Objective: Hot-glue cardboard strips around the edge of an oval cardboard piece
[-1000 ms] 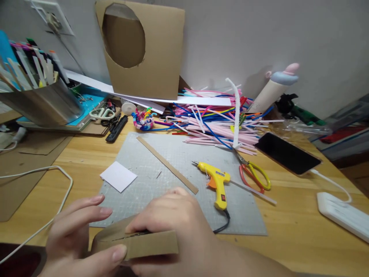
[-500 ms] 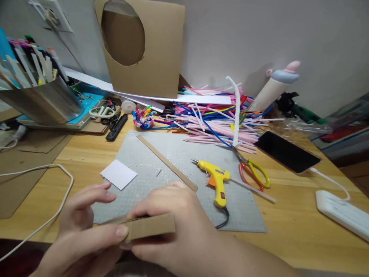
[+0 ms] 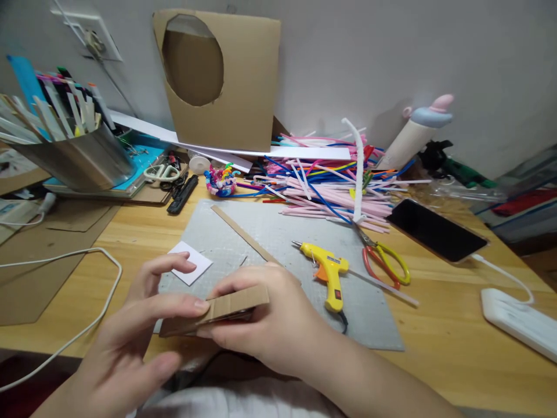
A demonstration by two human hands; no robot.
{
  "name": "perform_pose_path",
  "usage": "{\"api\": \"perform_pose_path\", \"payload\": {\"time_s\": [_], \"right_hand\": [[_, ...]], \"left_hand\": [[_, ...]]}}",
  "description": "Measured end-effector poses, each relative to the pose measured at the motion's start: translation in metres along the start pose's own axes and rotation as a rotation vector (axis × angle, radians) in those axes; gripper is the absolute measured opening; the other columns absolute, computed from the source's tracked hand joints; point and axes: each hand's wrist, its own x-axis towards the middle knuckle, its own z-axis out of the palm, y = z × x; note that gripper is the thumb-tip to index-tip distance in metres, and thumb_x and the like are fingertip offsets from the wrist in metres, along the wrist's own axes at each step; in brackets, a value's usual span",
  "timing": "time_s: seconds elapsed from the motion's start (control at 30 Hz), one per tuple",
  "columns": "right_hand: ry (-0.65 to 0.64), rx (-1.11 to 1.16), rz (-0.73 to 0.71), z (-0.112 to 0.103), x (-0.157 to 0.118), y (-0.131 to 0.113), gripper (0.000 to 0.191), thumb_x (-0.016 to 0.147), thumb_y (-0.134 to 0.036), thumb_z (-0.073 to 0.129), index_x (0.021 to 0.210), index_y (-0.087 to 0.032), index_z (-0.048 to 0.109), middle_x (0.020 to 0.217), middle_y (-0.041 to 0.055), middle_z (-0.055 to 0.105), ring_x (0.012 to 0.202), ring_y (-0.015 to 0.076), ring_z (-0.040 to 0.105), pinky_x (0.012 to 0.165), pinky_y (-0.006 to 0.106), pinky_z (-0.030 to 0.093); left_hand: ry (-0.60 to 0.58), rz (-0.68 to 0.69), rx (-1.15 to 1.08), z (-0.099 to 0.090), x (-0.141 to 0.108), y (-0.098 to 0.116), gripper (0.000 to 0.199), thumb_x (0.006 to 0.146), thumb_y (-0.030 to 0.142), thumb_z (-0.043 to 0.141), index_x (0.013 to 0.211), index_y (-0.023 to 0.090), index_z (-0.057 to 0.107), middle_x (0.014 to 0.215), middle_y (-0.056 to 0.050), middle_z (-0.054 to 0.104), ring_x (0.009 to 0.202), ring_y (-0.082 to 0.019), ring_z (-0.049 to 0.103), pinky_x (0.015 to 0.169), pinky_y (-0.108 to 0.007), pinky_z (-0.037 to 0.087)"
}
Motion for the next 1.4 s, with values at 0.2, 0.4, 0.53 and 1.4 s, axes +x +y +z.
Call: {"api": "perform_pose_path", "payload": {"time_s": [0.2,0.4,0.53,1.4], "right_hand": [[-0.012,-0.030,-0.037,0.000,0.000,0.000,0.013,0.071,-0.017,0.088,0.080,-0.019,0.080,0.072,-0.0013,0.074,0.067,0.0145,0.065,0.062,0.022,0.047],[-0.015,-0.030,-0.049,0.000,0.000,0.001,0.011,0.072,-0.021,0.088,0.080,-0.019,0.080,0.071,-0.0012,0.074,0.065,0.0144,0.064,0.060,0.023,0.046],[-0.003,-0.029,-0.033,0.000,-0.001,0.002,0.013,0.070,-0.018,0.088,0.081,-0.020,0.080,0.071,-0.0015,0.074,0.067,0.0149,0.064,0.061,0.023,0.047],[-0.001,-0.014,-0.041,-0.002,-0.001,0.003,0.017,0.070,-0.015,0.087,0.084,-0.021,0.080,0.075,-0.0019,0.076,0.069,0.0151,0.066,0.066,0.023,0.049]], "left_hand": [[0.014,0.043,0.035,-0.007,0.003,-0.002,0.032,0.104,0.022,0.045,0.123,0.040,0.063,0.141,0.004,0.043,0.145,-0.013,0.031,0.123,-0.026,0.025],[-0.042,0.051,0.110,-0.017,0.007,0.001,0.039,0.103,0.016,0.043,0.124,0.042,0.064,0.147,0.007,0.041,0.146,-0.013,0.033,0.126,-0.028,0.018],[-0.092,0.053,0.145,-0.022,0.010,0.006,0.048,0.103,0.012,0.037,0.129,0.044,0.061,0.149,0.008,0.040,0.148,-0.013,0.031,0.126,-0.030,0.017],[-0.139,0.075,0.242,-0.030,0.011,0.000,0.051,0.098,0.011,0.047,0.132,0.047,0.062,0.151,0.005,0.043,0.148,-0.021,0.033,0.128,-0.045,0.024]]}}
